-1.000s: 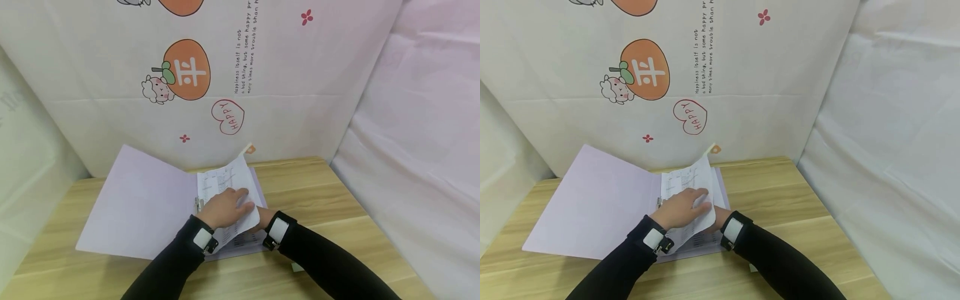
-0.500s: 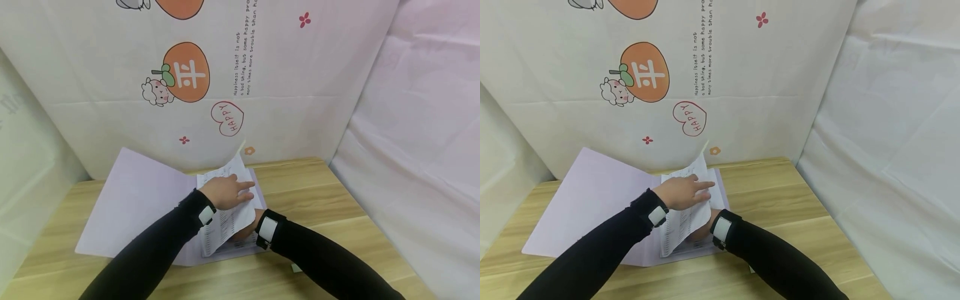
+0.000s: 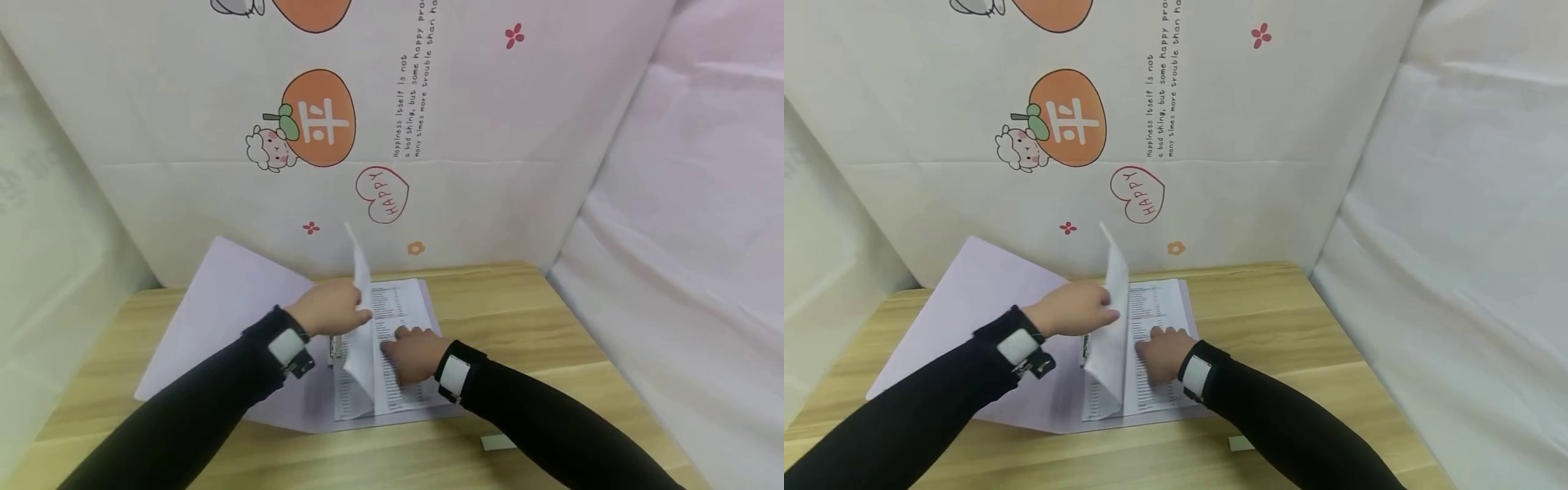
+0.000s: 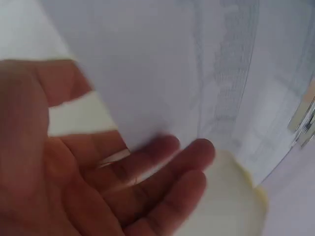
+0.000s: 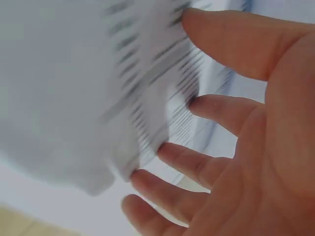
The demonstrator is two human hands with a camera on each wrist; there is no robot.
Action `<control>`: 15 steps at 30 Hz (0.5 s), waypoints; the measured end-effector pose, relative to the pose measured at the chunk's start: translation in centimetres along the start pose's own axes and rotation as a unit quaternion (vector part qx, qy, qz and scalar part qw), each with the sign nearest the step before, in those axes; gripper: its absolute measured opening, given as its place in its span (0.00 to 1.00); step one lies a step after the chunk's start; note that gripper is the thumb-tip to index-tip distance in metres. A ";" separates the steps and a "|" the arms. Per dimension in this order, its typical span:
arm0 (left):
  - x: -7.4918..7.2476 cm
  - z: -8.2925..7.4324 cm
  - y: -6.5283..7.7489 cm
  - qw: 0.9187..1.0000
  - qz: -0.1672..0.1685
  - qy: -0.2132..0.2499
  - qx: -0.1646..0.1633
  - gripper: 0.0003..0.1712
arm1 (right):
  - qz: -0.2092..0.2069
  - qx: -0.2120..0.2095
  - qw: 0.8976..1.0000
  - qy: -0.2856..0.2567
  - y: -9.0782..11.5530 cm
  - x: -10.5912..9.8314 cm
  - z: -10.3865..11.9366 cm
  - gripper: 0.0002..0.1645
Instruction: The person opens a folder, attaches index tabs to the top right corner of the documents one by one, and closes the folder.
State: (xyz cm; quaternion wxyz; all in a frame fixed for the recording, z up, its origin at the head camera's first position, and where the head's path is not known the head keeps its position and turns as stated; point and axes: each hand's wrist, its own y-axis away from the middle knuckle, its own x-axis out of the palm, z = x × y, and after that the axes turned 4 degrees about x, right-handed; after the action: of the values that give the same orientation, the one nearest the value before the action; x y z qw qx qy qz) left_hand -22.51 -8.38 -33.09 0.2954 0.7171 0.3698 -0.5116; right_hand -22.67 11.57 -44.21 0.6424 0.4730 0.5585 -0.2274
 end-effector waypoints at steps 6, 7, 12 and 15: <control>-0.5 2.5 4.0 0.985 0.027 0.128 -0.113 0.16 | 0.010 0.009 0.999 -0.039 0.6 0.0 -0.7 0.46; -0.4 2.8 4.6 0.981 0.034 0.139 -0.129 0.16 | 0.010 0.006 0.999 -0.038 0.7 0.0 -0.6 0.45; 0.1 4.1 6.6 0.971 0.058 0.152 -0.176 0.16 | 0.013 0.008 1.000 -0.026 1.1 -0.4 -0.2 0.43; 0.3 5.1 7.5 0.971 0.062 0.136 -0.187 0.17 | 0.019 0.011 0.999 -0.026 1.3 -0.6 0.0 0.43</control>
State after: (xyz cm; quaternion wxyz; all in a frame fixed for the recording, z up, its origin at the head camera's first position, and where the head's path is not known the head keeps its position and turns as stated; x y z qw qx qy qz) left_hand -18.79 -16.56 -34.56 0.4018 0.7337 0.4507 -0.3117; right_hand -21.76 12.00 -43.19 0.6556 0.4844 0.5304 -0.2331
